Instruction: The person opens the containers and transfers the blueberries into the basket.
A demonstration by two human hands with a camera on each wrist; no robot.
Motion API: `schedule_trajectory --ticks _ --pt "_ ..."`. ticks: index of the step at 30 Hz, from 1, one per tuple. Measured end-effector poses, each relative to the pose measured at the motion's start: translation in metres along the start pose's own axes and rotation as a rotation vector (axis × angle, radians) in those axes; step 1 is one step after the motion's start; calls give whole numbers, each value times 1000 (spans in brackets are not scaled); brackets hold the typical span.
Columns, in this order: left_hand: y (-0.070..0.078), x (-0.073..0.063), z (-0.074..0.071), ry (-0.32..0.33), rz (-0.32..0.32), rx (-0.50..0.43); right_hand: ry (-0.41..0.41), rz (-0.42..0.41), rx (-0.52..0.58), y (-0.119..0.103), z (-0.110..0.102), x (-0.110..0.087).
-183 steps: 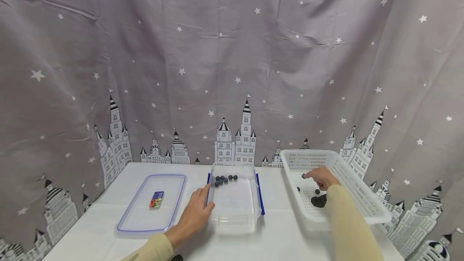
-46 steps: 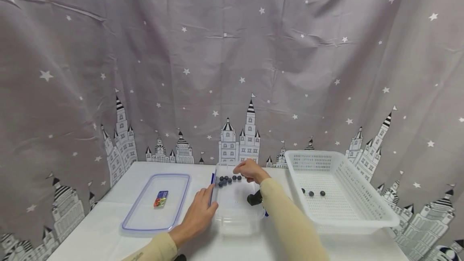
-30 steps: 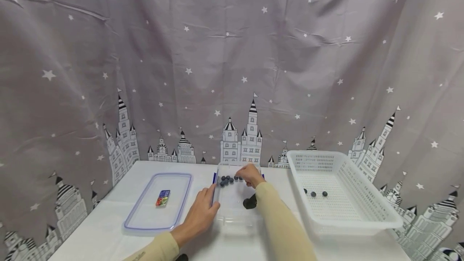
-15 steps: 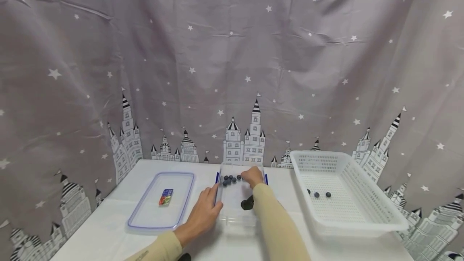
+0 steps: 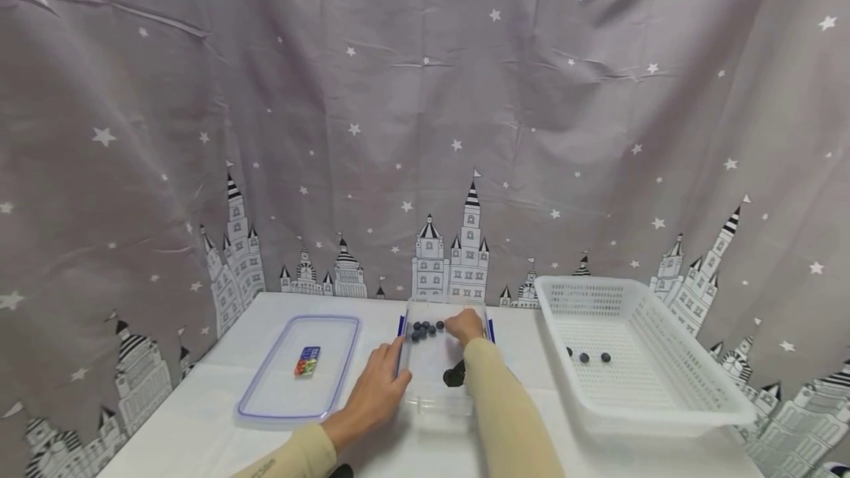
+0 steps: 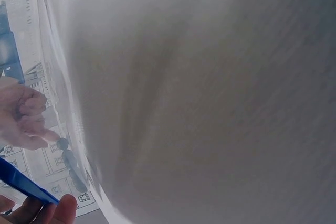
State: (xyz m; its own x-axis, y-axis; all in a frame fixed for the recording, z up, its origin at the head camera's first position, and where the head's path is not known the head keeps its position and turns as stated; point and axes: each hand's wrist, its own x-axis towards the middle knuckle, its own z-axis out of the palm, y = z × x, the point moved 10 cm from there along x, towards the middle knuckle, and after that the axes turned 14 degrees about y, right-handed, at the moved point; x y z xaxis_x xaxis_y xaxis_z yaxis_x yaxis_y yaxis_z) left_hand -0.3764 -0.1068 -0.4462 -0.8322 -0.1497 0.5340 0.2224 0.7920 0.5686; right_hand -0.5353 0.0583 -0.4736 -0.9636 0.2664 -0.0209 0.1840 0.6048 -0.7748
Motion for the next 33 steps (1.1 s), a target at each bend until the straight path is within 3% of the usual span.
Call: schedule_trajectory --ticks 8,15,33 --pt "0 2 -2 6 0 0 11 -49 -49 -2 6 5" --pt "0 3 0 2 1 -3 -14 -23 -4 -3 7 -3" --pt "0 0 0 1 -2 -6 22 -41 33 -1 10 -7"
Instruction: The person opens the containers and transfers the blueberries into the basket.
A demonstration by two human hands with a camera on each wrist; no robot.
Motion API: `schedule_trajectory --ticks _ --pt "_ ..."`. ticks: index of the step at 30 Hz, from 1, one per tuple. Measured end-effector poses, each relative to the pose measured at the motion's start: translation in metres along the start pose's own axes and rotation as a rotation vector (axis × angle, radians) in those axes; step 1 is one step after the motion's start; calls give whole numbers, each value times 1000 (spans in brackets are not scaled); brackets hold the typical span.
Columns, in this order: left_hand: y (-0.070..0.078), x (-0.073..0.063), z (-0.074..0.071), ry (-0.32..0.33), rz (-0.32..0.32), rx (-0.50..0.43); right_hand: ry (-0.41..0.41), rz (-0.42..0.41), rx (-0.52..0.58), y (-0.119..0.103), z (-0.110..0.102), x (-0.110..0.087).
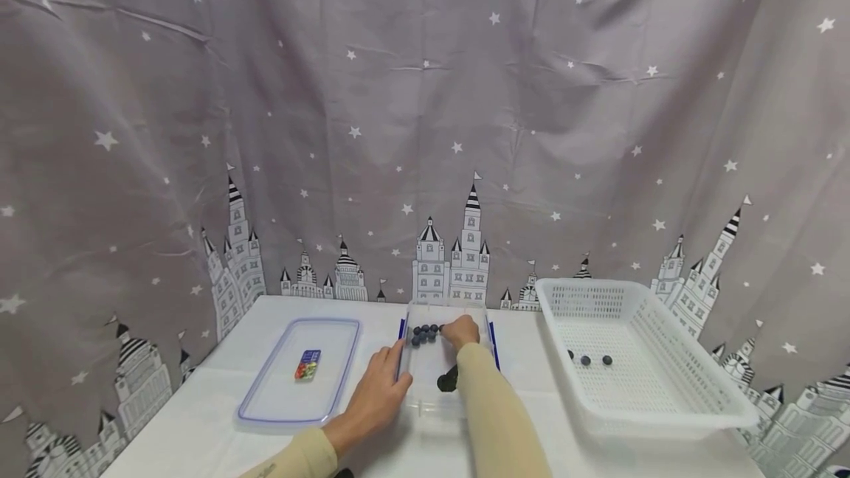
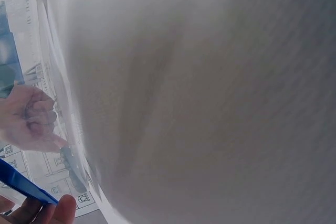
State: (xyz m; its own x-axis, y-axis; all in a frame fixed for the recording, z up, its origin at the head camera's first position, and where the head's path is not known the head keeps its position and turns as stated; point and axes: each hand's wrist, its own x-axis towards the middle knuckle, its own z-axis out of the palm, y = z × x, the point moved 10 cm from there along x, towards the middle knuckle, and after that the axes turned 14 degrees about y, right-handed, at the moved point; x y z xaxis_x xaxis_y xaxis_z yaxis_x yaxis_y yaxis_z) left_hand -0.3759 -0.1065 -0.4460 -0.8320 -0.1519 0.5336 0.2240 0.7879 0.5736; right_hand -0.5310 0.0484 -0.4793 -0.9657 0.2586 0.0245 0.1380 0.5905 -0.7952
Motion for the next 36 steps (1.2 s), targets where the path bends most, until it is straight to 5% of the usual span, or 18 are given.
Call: schedule_trajectory --ticks 23,36 --pt "0 1 2 5 14 8 45 -78 -83 -2 0 7" --pt "0 0 1 13 19 14 30 -55 -77 1 3 7"
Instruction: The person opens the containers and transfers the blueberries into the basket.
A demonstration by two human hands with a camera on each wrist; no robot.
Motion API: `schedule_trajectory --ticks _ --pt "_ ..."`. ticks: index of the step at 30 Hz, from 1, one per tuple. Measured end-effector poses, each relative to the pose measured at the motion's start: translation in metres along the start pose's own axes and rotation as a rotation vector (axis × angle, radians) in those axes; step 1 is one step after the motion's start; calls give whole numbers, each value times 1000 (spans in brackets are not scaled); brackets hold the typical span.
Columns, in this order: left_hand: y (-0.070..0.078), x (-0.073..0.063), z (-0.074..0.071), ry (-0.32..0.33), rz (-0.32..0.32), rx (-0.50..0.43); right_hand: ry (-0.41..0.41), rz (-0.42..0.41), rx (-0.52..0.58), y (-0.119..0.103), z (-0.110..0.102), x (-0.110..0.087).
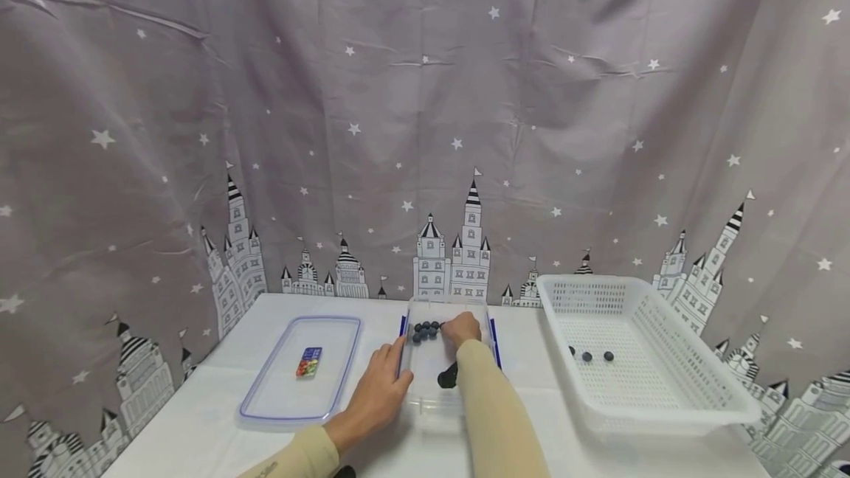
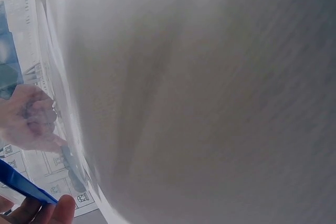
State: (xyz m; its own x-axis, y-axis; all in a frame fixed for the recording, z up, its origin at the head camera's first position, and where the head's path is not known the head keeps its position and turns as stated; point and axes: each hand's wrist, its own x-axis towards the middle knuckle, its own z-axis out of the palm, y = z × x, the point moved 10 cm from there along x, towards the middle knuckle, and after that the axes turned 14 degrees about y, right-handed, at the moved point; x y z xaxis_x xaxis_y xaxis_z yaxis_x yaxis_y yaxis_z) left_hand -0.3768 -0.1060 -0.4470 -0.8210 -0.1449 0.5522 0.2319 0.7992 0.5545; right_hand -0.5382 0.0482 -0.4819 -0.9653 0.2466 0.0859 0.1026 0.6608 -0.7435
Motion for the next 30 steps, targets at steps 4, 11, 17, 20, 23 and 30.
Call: schedule_trajectory --ticks 4,11,17,20,23,30 --pt "-1 -1 1 -6 -10 3 -23 19 19 2 2 -2" --pt "-1 0 1 -6 -10 9 -46 7 29 -3 0 -4" --pt "0 0 -1 9 -7 5 -56 -33 21 -8 -5 -4" --pt "0 1 -3 25 1 8 -66 -54 12 -12 -7 -4" --pt "0 2 -4 37 7 6 -78 -54 14 -14 -9 -2" --pt "0 1 -2 29 3 1 -113 -49 46 -18 -14 -4"
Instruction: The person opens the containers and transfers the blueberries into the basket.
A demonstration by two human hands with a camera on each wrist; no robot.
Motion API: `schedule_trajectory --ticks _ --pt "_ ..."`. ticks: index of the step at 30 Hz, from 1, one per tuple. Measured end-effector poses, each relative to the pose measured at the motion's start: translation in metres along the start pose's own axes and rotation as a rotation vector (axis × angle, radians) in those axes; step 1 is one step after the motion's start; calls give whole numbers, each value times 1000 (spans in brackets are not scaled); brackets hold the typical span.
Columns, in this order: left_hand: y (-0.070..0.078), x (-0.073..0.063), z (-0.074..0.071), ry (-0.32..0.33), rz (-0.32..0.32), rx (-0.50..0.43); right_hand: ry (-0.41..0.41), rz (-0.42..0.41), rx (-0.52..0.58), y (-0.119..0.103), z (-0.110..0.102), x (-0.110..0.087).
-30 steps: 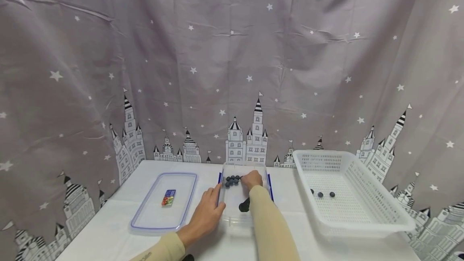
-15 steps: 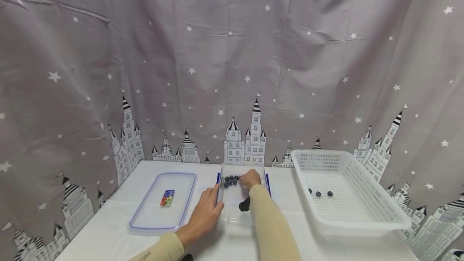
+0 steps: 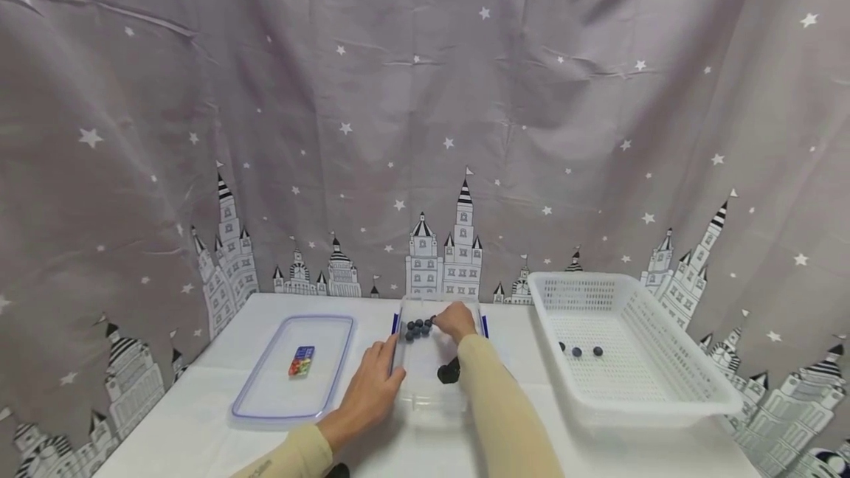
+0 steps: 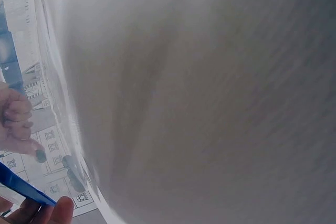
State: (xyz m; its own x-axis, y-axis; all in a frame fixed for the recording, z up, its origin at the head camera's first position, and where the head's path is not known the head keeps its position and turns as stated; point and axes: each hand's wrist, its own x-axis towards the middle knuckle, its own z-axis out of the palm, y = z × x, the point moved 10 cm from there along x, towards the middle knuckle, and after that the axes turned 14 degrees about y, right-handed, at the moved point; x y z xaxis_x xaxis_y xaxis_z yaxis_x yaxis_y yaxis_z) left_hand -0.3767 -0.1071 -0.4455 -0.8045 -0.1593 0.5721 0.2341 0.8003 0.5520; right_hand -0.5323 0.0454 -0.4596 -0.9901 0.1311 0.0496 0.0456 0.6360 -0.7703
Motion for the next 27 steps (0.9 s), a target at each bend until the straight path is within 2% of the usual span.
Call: schedule_trajectory --ticks 8,18,27 --pt "-1 1 2 -4 -2 -6 -13 -49 40 -15 -16 -6" --pt "0 1 3 -13 -4 -11 -45 -56 37 -22 -26 -8" --pt "-3 -1 2 -6 -25 -16 -80 -63 95 -26 -38 -14"
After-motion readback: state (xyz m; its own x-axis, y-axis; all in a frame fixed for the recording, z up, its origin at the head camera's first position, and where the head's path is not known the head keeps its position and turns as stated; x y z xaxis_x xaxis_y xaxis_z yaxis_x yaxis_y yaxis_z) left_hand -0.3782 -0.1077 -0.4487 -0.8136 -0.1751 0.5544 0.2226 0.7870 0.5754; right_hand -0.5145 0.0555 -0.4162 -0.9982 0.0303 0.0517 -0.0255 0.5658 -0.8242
